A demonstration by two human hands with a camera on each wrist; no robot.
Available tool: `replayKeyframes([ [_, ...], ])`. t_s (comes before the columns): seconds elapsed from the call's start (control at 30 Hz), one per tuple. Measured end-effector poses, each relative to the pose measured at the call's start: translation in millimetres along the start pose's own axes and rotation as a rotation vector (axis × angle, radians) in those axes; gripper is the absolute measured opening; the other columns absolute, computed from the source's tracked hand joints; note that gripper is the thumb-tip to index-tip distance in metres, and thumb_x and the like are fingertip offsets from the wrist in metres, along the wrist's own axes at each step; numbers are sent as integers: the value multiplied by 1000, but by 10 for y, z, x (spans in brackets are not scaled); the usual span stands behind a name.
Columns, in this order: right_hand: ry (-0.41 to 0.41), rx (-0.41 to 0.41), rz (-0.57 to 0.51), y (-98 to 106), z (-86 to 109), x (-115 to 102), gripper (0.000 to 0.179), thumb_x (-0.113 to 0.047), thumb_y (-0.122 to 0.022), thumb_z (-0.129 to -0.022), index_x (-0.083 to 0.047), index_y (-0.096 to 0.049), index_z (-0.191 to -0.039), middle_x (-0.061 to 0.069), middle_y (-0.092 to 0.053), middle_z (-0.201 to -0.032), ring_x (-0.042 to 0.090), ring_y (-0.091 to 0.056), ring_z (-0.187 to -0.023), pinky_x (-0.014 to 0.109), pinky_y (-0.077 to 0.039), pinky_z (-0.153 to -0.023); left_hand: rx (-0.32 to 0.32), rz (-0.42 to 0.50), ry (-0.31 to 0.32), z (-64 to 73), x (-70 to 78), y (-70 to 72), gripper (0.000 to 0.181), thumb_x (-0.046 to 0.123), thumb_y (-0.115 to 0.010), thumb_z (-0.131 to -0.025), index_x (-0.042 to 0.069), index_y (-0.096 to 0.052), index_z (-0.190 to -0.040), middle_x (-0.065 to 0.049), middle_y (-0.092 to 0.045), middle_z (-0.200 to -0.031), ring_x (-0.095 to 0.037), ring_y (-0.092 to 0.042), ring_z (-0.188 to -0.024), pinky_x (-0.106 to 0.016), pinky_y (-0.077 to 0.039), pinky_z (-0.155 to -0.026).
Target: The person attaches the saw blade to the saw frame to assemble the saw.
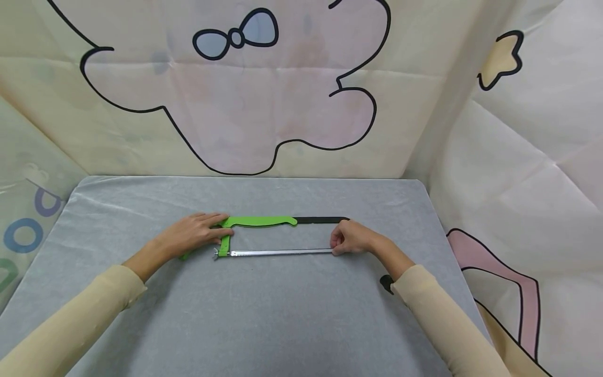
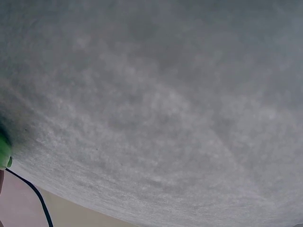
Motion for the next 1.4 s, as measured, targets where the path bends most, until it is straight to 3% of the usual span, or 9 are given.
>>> replayKeyframes([
  [0.27, -8, 55, 8, 81, 56, -6, 15, -7, -79, -83, -1, -71, -95, -1, -61, -78, 12, -55, -73, 24, -47, -67, 14, 0, 4, 17, -2, 10, 37, 35, -65, -95, 25, -65, -131, -17, -59, -136, -31, -61, -119, -48, -53, -90],
  [0.57, -12, 206, 30, 284, 181, 47, 15, -8, -76, -88, 0, -72, -100, -1, -63, -80, 14, -57, -73, 25, -48, -66, 5, -5, 2, -12, -13, -6, 38, 36, -65, -95, 25, -64, -132, -16, -58, -137, -32, -60, -121, -48, -53, -91],
  [0.8, -17, 337, 97, 387, 269, 101, 11, -6, -70, -92, 2, -71, -100, 2, -66, -85, 16, -59, -79, 33, -51, -72, -15, -1, 13, -5, -19, -16, 37, 36, -62, -97, 26, -64, -133, -16, -57, -138, -31, -60, -121, -48, -53, -91],
  [1.1, -69, 429, 210, 288, 281, 153, 18, -6, -69, -91, 4, -70, -107, 5, -67, -88, 19, -59, -80, 40, -50, -73, -12, 2, 18, 26, -19, -18, 40, 36, -64, -95, 25, -64, -133, -16, -57, -139, -32, -60, -120, -48, -53, -91],
  [1.4, 34, 475, 281, 56, 88, -193, 21, -12, -71, -91, 0, -70, -108, 7, -69, -94, 21, -63, -84, 41, -52, -74, 4, 4, 12, 19, -22, -10, 39, 36, -64, -95, 25, -64, -133, -16, -58, -138, -31, -61, -119, -49, -53, -91],
])
Point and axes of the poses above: each hand's wrist, its own z-axis away from the middle knuckle, its own y-axis out of the back of the hand, x = y × z, the point moved 6 cm from there along -z, towards the middle knuckle
